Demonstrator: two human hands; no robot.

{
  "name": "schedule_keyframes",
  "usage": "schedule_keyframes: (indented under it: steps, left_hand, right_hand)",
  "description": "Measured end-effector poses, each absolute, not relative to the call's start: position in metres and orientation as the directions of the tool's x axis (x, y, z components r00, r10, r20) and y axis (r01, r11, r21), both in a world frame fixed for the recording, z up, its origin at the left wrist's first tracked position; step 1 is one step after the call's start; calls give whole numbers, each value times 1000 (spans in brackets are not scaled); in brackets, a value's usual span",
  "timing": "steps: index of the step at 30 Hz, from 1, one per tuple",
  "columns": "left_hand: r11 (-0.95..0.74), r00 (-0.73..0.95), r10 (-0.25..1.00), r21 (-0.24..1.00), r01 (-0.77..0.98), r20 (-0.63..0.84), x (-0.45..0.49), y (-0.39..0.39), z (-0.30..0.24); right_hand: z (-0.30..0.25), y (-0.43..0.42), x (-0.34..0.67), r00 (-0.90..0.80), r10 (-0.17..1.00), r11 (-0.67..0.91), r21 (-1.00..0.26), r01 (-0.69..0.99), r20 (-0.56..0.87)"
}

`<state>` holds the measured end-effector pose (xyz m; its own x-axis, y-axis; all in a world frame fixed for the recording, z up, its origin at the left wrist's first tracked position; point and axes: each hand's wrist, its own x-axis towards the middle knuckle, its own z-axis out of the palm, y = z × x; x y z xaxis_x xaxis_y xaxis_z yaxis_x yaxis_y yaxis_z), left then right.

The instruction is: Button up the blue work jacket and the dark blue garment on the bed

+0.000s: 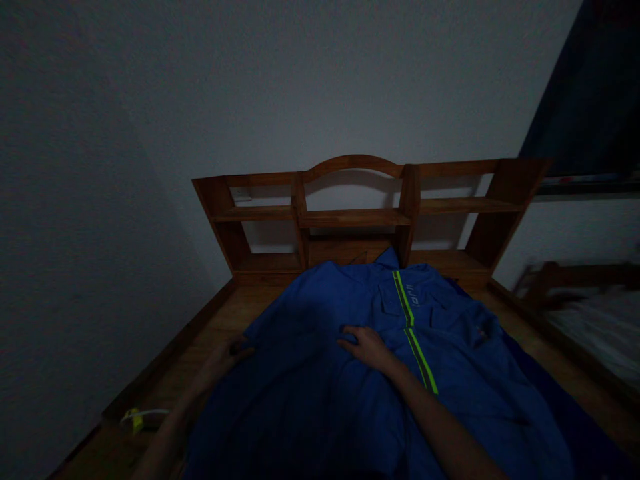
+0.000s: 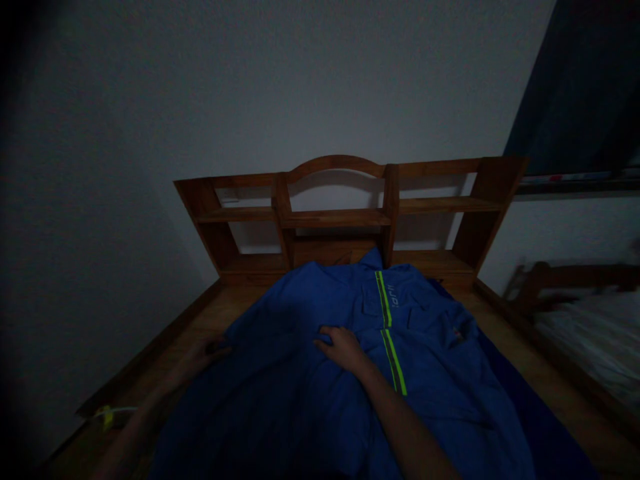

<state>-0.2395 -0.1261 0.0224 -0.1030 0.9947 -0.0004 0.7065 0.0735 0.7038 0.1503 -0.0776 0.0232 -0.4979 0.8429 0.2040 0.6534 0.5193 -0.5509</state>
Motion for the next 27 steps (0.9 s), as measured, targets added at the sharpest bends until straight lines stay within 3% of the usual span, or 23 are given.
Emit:
schedule_keyframes:
  steps: [4,9,17,27]
  left_hand:
    - [94,-236,955,574,813,178,-241,-116,3]
    - [111,-233,947,458,882,219,-229,-116,7]
    - [44,-173,951,439,898,258,-211,-129,23]
    - [99,-260,899,415,905,353,-211,-120,-6]
  right_hand:
    - [25,-78,150,-504,840,520,-563,642,200]
    - [25,-79,150,-495,849,505,-565,653,186]
    - [25,-80,151,-487,854,498,-557,665,182]
    - [24,-80,152,-496,845,515,-558,651,200]
